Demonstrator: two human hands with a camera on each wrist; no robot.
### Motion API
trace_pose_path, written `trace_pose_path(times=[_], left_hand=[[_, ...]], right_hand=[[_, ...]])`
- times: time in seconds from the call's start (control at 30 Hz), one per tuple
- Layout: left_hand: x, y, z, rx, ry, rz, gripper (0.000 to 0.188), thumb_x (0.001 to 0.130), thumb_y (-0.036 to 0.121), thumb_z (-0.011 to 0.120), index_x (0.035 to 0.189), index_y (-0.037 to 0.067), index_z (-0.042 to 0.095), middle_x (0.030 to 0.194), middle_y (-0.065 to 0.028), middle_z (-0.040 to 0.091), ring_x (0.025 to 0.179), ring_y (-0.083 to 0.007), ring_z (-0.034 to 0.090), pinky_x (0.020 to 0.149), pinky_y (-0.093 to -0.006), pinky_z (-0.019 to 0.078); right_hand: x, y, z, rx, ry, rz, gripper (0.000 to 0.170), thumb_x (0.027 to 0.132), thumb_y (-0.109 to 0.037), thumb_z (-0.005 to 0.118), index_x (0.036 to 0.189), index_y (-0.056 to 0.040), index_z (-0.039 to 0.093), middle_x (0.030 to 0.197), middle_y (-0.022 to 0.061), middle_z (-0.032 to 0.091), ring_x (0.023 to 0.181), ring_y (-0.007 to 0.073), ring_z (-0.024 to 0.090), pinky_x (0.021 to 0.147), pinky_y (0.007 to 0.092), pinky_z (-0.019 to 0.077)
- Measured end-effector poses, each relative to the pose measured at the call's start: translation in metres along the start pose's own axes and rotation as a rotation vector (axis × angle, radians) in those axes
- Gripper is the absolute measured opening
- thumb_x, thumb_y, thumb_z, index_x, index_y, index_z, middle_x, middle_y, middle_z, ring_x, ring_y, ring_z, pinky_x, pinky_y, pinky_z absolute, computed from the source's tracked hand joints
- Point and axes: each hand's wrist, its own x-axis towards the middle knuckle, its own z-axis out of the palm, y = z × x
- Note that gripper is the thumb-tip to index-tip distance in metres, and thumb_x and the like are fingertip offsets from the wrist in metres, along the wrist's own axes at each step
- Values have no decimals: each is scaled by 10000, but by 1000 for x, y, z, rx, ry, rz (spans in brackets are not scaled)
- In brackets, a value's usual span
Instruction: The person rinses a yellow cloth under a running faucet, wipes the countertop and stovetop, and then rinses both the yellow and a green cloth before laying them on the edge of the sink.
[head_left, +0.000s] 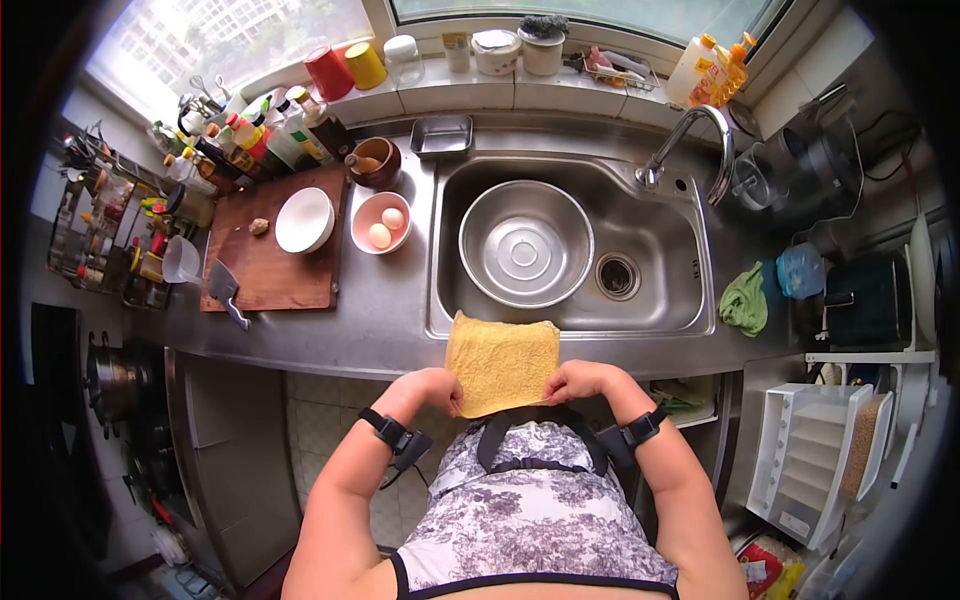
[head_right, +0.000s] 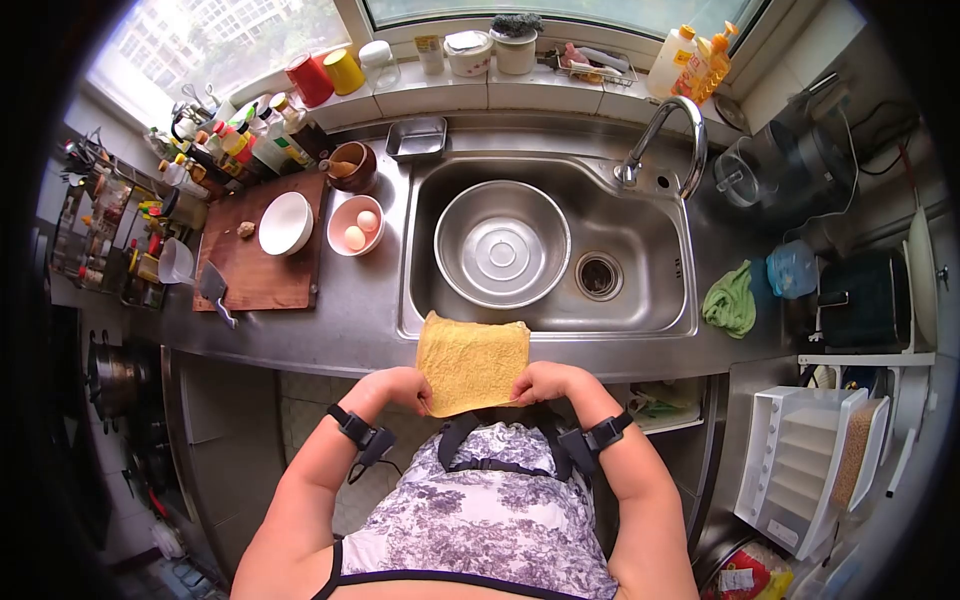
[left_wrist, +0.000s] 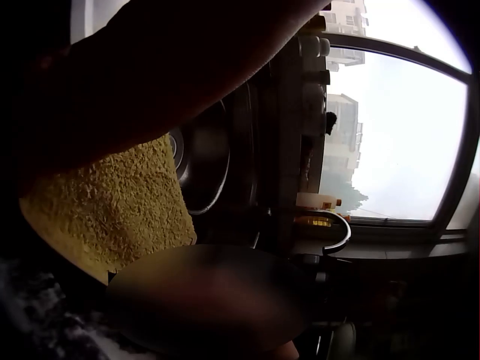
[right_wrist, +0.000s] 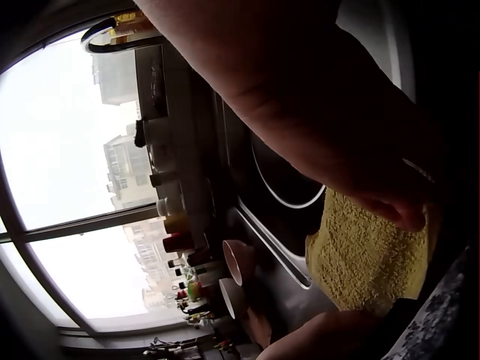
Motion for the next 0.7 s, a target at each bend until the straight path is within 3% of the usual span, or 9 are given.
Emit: trace_pose_path(times=[0.07, 0.17, 0.23, 0.27, 0.37, 0.47, 0.6, 0.63, 0.7], left_hand=[[6, 3, 8, 65, -25, -81, 352, 706, 315, 770, 975, 100, 696, 858, -84, 696, 776, -214, 658, 705, -328, 498], [0, 24, -1, 64, -16, -154, 411, 757, 409, 717, 1025, 101, 678, 893, -109, 689, 804, -234, 656, 734, -349, 498], [-7, 52, -26, -77, -119, -277, 425, 803, 451, 663, 1047, 103, 669, 926, -129, 683, 844, -251, 653, 766, -361, 496], [-9, 61, -34, -116, -28, -217, 426, 819, 454, 643, 1055, 100, 664, 940, -134, 680, 862, -258, 650, 778, -363, 494], [6, 61, -39, -206, 285, -10, 411, 883, 413, 586, 1118, 79, 625, 990, -150, 670, 932, -274, 636, 811, -363, 489], [21, 83, -57, -370, 434, 45, 415, 898, 381, 580, 1167, 65, 587, 1000, -154, 668, 930, -273, 637, 807, -365, 487], [45, 120, -73, -646, 424, 130, 353, 909, 312, 596, 1163, 67, 577, 984, -59, 660, 857, -132, 600, 721, -289, 495], [54, 126, -75, -685, 394, 148, 341, 915, 296, 595, 1173, 75, 570, 994, -28, 642, 847, -87, 565, 688, -261, 492], [68, 143, -80, -676, 376, 162, 344, 918, 298, 589, 1182, 79, 564, 1006, -37, 642, 860, -96, 571, 694, -266, 494]], right_hand=[[5, 1, 3, 36, -56, 10, 245, 864, -186, 643, 1085, -84, 663, 897, 13, 684, 790, 103, 611, 744, 274, 496], [10, 10, 6, -36, 66, -125, 270, 875, -233, 632, 1100, -84, 658, 908, 12, 679, 785, 103, 605, 736, 278, 498], [0, 1, -3, 71, 80, -35, 282, 880, -251, 626, 1110, -89, 653, 914, 7, 674, 795, 100, 598, 747, 275, 493], [-7, -3, -8, 127, 91, 12, 288, 883, -260, 622, 1115, -92, 651, 917, 4, 672, 800, 99, 595, 752, 273, 491], [-19, 18, -18, 238, 431, -88, 245, 898, -209, 595, 1083, -54, 640, 888, 2, 661, 793, 91, 587, 752, 264, 485], [-38, 44, -35, 415, 826, -166, 178, 891, -174, 587, 978, -31, 649, 802, 19, 648, 746, 98, 588, 704, 260, 482], [-89, 99, -68, 582, 1294, -171, 139, 886, -127, 596, 976, -36, 649, 820, 8, 644, 756, 93, 583, 703, 236, 476], [-103, 118, -75, 509, 1442, -142, 140, 873, -121, 609, 978, -36, 649, 832, 17, 648, 761, 101, 585, 704, 241, 478], [-133, 164, -85, 360, 1670, -32, 181, 835, -130, 650, 992, -41, 647, 896, 51, 655, 815, 145, 595, 750, 279, 479]])
